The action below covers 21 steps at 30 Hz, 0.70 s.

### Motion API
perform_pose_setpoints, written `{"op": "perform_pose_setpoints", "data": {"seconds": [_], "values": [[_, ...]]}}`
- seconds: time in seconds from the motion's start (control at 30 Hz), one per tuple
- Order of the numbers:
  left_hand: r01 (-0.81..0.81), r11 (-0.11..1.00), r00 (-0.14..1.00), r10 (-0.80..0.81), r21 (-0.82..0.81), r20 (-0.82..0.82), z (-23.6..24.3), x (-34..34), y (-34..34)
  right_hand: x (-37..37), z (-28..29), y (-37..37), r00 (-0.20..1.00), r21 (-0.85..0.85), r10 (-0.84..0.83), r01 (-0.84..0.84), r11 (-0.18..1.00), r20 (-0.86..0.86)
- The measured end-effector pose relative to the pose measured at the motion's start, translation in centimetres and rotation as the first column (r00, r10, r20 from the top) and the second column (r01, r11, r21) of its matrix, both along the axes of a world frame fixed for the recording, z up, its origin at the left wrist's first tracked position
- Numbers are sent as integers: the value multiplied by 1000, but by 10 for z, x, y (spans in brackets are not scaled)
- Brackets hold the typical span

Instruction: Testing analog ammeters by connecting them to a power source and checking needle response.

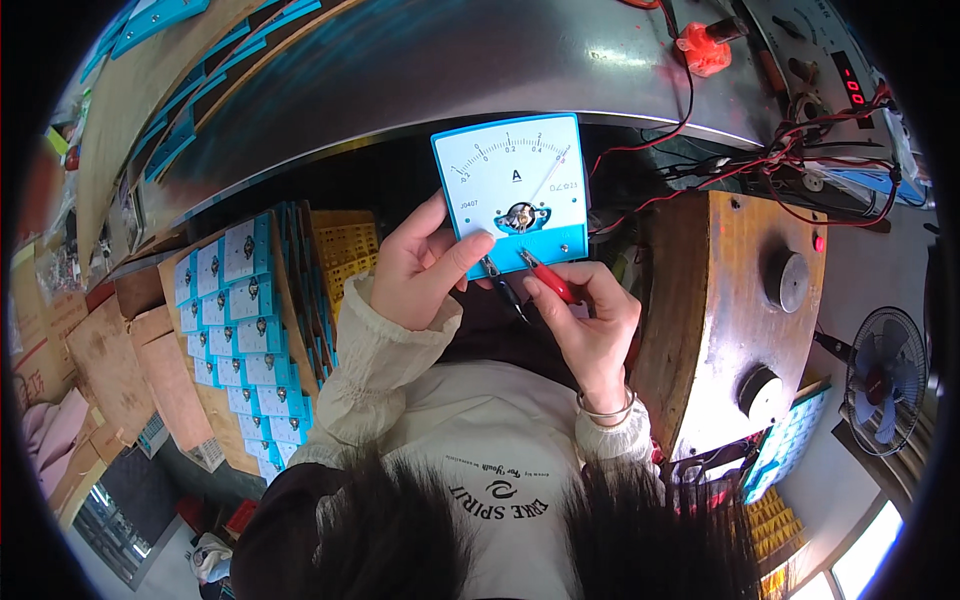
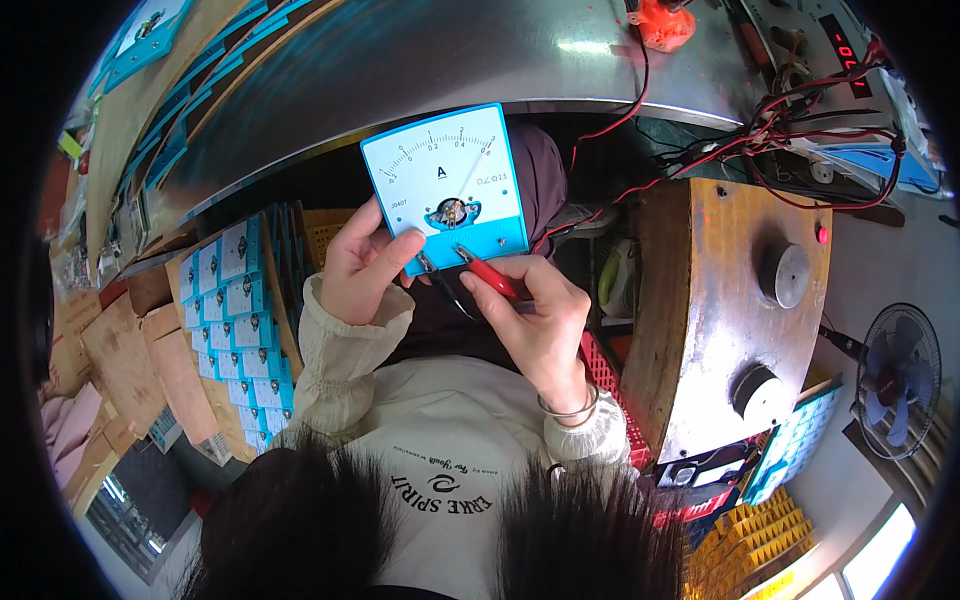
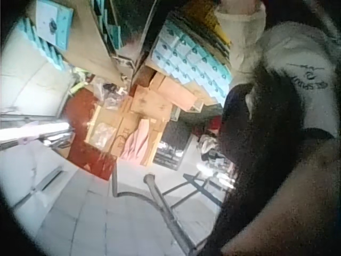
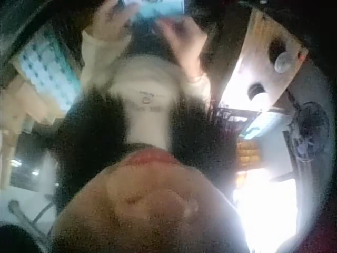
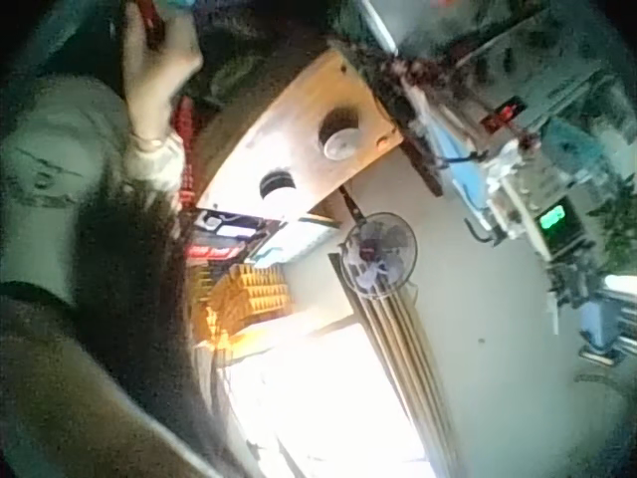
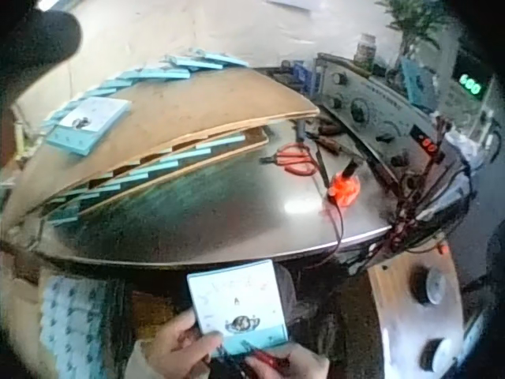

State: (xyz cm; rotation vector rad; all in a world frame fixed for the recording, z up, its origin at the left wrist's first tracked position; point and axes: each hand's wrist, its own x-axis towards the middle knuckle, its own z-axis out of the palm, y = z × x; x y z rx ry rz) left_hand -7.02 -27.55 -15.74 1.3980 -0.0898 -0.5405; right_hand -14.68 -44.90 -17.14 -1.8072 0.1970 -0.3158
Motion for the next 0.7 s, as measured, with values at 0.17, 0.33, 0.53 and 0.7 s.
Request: {"op": "perform_pose_setpoints", "data": {"seconds": [0.17, 0.33, 0.53, 0.7], "values": [[-10, 1000, 1000, 10, 7, 7, 1, -1, 1, 2, 1, 2, 1000, 10, 10, -10, 1000, 0], [-6, 1000, 1000, 6, -18, 9, 4, -1, -6, -1, -1, -4, 1000, 32, -15, 15, 999, 3], [29, 1000, 999, -29, -6, -45, 7, -1, -21, -8, 1, -17, 997, -91, -59, 64, 994, 55], [-69, 995, 997, 73, -78, 40, 5, -5, -11, -11, 12, -24, 984, -236, 35, 8, 972, 176]]}}
